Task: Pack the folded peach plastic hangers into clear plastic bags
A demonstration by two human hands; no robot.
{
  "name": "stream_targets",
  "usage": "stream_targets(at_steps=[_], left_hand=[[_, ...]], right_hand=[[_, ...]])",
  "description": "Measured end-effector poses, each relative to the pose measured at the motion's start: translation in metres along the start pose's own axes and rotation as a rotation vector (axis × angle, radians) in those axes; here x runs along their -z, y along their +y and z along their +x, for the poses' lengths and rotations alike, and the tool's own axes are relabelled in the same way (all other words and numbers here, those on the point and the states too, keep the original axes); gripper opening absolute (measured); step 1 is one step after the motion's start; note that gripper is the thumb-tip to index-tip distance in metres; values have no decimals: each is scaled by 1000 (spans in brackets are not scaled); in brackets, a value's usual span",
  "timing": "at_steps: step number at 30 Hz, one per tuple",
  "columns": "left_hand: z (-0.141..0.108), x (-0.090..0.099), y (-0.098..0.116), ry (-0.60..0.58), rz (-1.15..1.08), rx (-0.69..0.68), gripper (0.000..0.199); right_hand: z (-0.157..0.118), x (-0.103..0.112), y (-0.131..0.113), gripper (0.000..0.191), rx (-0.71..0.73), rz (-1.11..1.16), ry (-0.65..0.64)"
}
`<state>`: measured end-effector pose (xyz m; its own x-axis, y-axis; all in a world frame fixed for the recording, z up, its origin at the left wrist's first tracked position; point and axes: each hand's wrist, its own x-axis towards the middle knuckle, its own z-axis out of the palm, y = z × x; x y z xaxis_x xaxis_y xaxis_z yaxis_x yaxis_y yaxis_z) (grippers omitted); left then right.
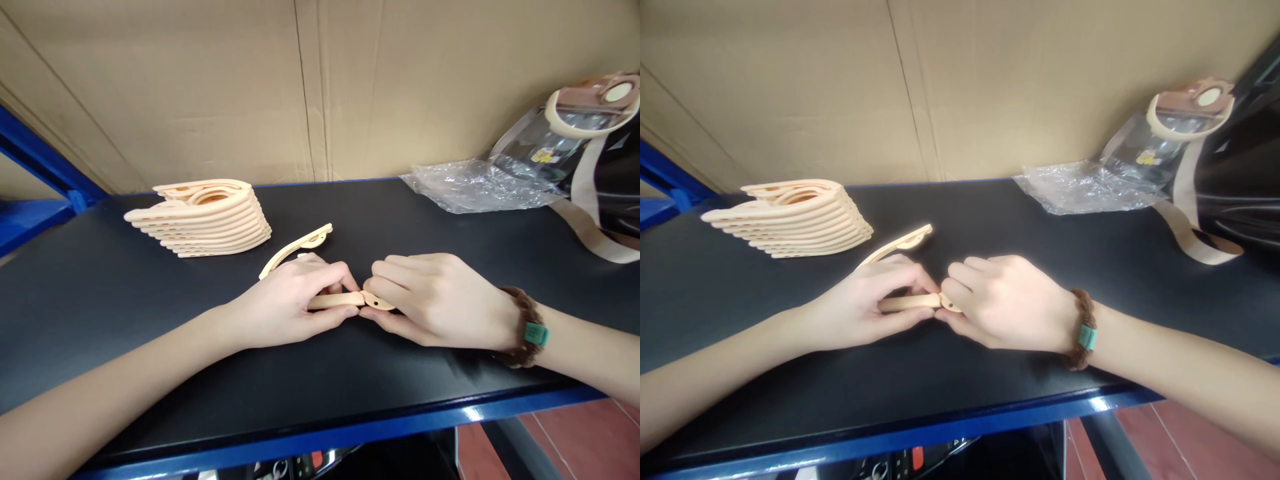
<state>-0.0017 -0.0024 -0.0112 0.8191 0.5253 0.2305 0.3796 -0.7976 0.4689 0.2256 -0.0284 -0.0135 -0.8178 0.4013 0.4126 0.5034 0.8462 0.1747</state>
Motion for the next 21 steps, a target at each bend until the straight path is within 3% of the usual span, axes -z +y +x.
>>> stream_targets(at_steps=[8, 21], left_hand=[[-1, 0, -2, 82, 89, -35, 3], [-4, -3, -5, 42, 229, -248, 13]], right_hand=[[2, 3, 10, 17, -95, 182, -116], [-3, -6, 22, 24, -227, 161, -48]])
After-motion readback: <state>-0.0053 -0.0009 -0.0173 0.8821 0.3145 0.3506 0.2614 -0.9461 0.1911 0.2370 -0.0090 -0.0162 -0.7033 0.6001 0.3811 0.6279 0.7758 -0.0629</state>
